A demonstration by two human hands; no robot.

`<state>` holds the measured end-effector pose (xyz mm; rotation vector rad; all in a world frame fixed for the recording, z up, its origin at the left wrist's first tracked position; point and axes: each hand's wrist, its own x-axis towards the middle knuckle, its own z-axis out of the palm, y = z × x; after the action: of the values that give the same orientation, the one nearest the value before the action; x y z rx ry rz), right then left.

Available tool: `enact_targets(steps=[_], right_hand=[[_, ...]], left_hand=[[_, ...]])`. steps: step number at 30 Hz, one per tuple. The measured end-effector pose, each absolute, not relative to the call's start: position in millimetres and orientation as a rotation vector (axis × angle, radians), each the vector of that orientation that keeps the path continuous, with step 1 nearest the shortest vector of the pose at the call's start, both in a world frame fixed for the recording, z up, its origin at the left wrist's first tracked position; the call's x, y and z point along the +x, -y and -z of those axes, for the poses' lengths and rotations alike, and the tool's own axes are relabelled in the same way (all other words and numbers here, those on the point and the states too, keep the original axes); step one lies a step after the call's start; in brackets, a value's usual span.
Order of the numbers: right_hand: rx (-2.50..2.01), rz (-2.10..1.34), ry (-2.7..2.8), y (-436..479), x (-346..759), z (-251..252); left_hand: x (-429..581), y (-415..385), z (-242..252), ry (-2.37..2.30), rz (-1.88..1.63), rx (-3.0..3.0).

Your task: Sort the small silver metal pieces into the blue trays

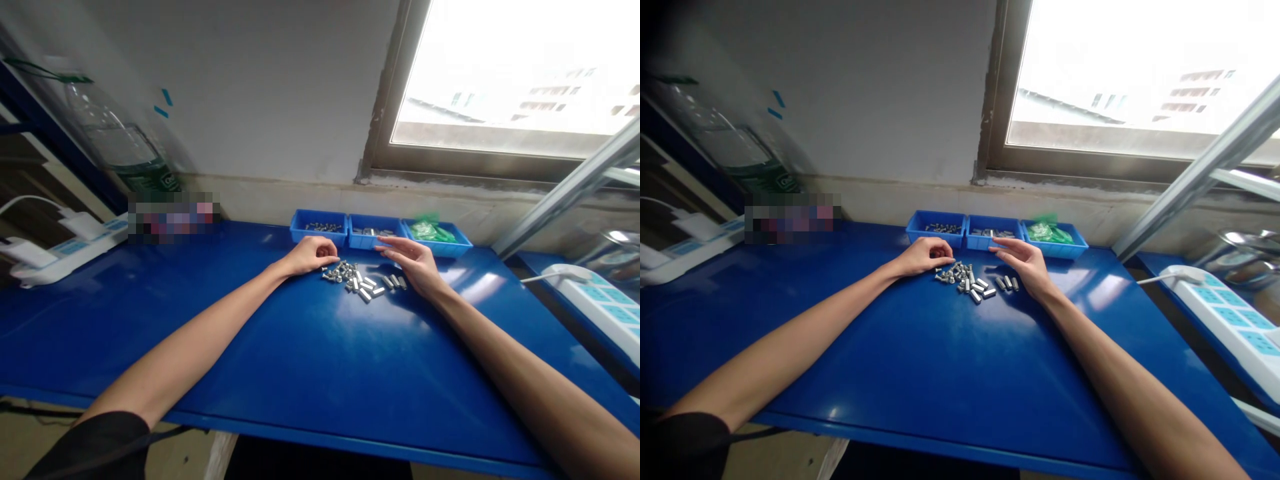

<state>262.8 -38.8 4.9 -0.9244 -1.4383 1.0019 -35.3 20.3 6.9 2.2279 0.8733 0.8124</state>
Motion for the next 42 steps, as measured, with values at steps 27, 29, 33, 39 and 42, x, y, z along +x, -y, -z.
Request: enact_targets(steps=[27,29,33,39,42], right_hand=[[-0.86,-0.301,2.319,54,246,-14],[-0.847,-0.312,2.332,56,246,-15],[-0.814,-0.324,2.419,59,247,-18],[-0.877,-0.275,2.321,55,247,-9],[-0.969,-0.211,2.226,50,248,-3]], left_hand=[[-29,-19,-20,-0.892,-1.089,1.873],[-24,-20,-22,-0.895,-1.272,1.633],[-19,-20,-27,-0.839,-1.418,1.375],[-23,-9,-30,-0.838,-1.147,1.821],[-27,-7,-30,-0.779,-0.906,2.171]])
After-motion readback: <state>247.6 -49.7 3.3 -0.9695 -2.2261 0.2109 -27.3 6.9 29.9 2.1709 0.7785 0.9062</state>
